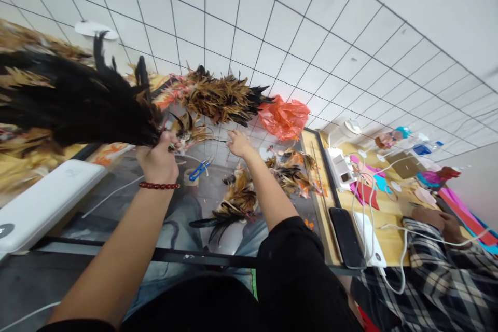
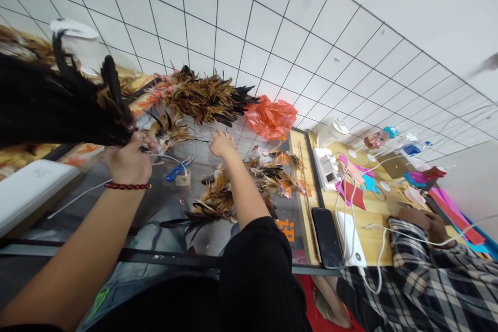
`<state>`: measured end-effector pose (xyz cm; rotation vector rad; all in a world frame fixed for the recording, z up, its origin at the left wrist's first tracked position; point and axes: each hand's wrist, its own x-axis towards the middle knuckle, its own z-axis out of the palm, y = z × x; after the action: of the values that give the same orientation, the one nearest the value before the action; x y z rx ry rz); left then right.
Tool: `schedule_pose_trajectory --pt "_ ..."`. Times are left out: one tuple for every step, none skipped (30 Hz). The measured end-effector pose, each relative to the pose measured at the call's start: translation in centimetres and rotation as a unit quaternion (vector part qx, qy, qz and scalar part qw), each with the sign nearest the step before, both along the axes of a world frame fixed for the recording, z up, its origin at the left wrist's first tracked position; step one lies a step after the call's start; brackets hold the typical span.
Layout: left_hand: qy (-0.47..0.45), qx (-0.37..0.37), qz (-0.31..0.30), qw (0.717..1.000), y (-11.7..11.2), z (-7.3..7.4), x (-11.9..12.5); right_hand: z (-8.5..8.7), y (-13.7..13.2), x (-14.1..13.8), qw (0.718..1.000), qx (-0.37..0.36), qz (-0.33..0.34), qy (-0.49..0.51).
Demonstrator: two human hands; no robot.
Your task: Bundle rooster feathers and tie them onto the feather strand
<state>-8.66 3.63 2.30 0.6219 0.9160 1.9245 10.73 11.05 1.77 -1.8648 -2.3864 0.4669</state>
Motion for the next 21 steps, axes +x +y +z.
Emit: schedule_pose_trajectory --pt "0.01 0.0 0.045 0.999 0.0 0.0 0.2 0.0 -0.8 0.1 1.0 -0.009 0.014 -0.016" --pt "0.026 -0.008 0.064 0.998 0.0 0.1 0.4 0.1 -2.0 0.5 0.999 -0.014 0.029 -0.028" --pt "0.043 -0.021 0.077 0.996 -0.1 0.2 0.8 0.2 -3.3 1.0 0.998 -0.02 0.043 -0.033" --pt "0.062 -0.035 0.074 0.995 -0.2 0.3 1.1 0.5 -4.7 1.6 0.997 -0.028 0.062 -0.044" --pt "0.09 -0.052 0.064 0.993 -0.3 0.4 1.5 0.7 -6.3 2.3 0.995 -0.033 0.081 -0.049" --pt "0.134 -0.068 0.054 0.987 -0.5 0.6 1.8 0.9 -7.9 2.9 0.993 -0.04 0.098 -0.05" --pt "0.202 -0.086 0.037 0.975 -0.7 0.7 2.1 1.2 -9.4 3.4 0.992 -0.05 0.103 -0.053" --pt "0.295 -0.104 0.011 0.95 -1.0 0.8 2.5 1.4 -10.9 3.8 0.991 -0.059 0.105 -0.053" --pt "0.403 -0.123 -0.022 0.907 -1.3 0.9 3.0 1.5 -12.1 4.1 0.991 -0.067 0.105 -0.053" --pt "0.51 -0.139 -0.049 0.848 -1.6 1.0 3.5 1.6 -13.2 4.3 0.991 -0.072 0.103 -0.053" --pt "0.604 -0.149 -0.075 0.779 -1.9 1.1 4.1 1.7 -14.0 4.3 0.991 -0.074 0.099 -0.053" --pt "0.675 -0.157 -0.101 0.714 -2.3 1.2 4.8 1.8 -14.7 4.3 0.992 -0.073 0.093 -0.052" --pt "0.722 -0.162 -0.121 0.662 -2.6 1.2 5.6 1.8 -15.1 4.2 0.992 -0.07 0.087 -0.05" --pt "0.755 -0.163 -0.132 0.622 -2.9 1.2 6.3 1.8 -15.4 4.1 0.993 -0.067 0.081 -0.048" --pt "0.777 -0.162 -0.138 0.592 -3.2 1.2 6.9 1.7 -15.6 4.1 0.994 -0.063 0.076 -0.043" --pt "0.793 -0.164 -0.134 0.571 -3.3 1.1 7.4 1.7 -15.7 4.0 0.995 -0.06 0.072 -0.039" --pt "0.805 -0.168 -0.124 0.554 -3.4 1.0 7.6 1.6 -15.7 3.9 0.995 -0.058 0.07 -0.035" --pt "0.814 -0.176 -0.112 0.543 -3.4 0.9 7.6 1.5 -15.7 3.9 0.996 -0.056 0.069 -0.032" --pt "0.818 -0.188 -0.097 0.535 -3.3 0.8 7.4 1.4 -15.8 3.9 0.996 -0.054 0.069 -0.029" --pt "0.819 -0.202 -0.084 0.53 -3.1 0.7 7.0 1.3 -15.8 4.0 0.996 -0.051 0.068 -0.026" --pt "0.816 -0.218 -0.072 0.53 -2.9 0.7 6.5 1.2 -15.8 4.0 0.996 -0.05 0.068 -0.024"
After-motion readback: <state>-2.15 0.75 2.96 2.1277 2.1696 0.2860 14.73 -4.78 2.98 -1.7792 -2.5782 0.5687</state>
